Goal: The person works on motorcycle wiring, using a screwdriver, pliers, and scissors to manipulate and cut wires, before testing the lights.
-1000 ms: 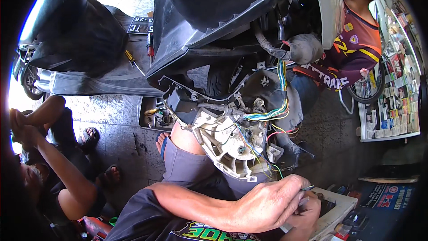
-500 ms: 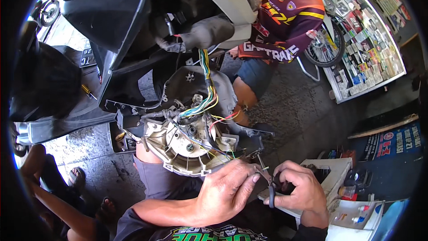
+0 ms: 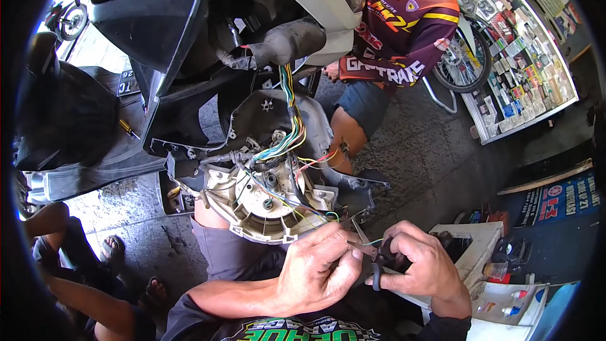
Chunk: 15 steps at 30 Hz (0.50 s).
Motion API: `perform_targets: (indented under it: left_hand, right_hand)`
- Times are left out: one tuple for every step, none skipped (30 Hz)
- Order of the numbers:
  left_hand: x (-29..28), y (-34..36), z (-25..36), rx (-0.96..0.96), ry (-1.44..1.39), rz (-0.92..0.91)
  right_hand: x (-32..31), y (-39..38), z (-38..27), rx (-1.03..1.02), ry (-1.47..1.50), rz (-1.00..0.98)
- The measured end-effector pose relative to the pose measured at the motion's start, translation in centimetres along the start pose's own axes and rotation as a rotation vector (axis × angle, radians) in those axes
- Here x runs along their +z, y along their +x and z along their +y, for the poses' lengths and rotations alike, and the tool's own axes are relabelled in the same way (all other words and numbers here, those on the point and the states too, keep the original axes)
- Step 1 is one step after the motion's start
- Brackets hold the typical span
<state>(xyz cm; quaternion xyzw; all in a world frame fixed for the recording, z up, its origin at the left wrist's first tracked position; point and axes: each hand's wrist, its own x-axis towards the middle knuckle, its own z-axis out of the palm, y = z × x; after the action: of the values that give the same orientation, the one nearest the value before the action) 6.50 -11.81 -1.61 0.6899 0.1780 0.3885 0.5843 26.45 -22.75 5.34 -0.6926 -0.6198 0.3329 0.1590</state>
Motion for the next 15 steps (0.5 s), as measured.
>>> perform_targets:
  left_hand:
    - [0.0, 0.0, 0.1, -0.01, 0.001, -0.001]
    - [0.1, 0.0, -0.1, 0.015, -0.019, 0.01]
    - [0.2, 0.0, -0.5, 0.042, -0.039, 0.021]
    - [0.4, 0.0, -0.7, 0.068, -0.06, 0.032]
    - [0.4, -0.1, -0.6, 0.069, -0.066, 0.034]
    - [0.5, -0.1, -0.6, 0.069, -0.073, 0.035]
    - [0.6, -0.1, -0.5, 0.069, -0.08, 0.035]
    - [0.7, 0.0, -0.5, 0.072, -0.076, 0.033]
    - [0.7, 0.0, -0.6, 0.074, -0.069, 0.032]
    - [0.7, 0.1, -0.6, 0.076, -0.063, 0.032]
    - [0.8, 0.1, -0.6, 0.069, -0.061, 0.03]
    - [0.7, 0.0, -0.6, 0.059, -0.059, 0.027]
    - [0.6, -0.1, -0.6, 0.049, -0.057, 0.026]
    - [0.8, -0.2, -0.8, 0.058, -0.06, 0.033]
    - [1.1, -0.4, -1.1, 0.063, -0.052, 0.045]
  right_hand:
    - [0.1, 0.0, 0.0, -0.002, -0.016, 0.006]
    - [0.3, -0.1, -0.1, -0.004, -0.032, 0.013]
    - [0.5, -0.2, -0.1, -0.006, -0.048, 0.02]
    - [0.7, -0.2, -0.1, -0.025, -0.076, 0.032]
    - [0.8, -0.3, -0.1, -0.044, -0.104, 0.045]
    - [1.0, -0.4, -0.1, -0.061, -0.131, 0.058]
    - [1.3, -0.5, 0.0, -0.078, -0.144, 0.099]
    - [1.6, -0.4, 0.0, -0.096, -0.157, 0.141]
    - [1.8, -0.4, 0.1, -0.115, -0.169, 0.181]
    - [1.7, -0.5, 0.1, -0.101, -0.173, 0.151]
    - [1.6, -0.7, 0.1, -0.087, -0.177, 0.121]
    - [1.6, -0.8, 0.1, -0.072, -0.18, 0.09]
    - [1.7, -0.8, 0.2, -0.086, -0.186, 0.107]
    - [1.8, -0.8, 0.3, -0.102, -0.191, 0.123]
    - [2.1, -0.6, 0.4, -0.127, -0.189, 0.135]
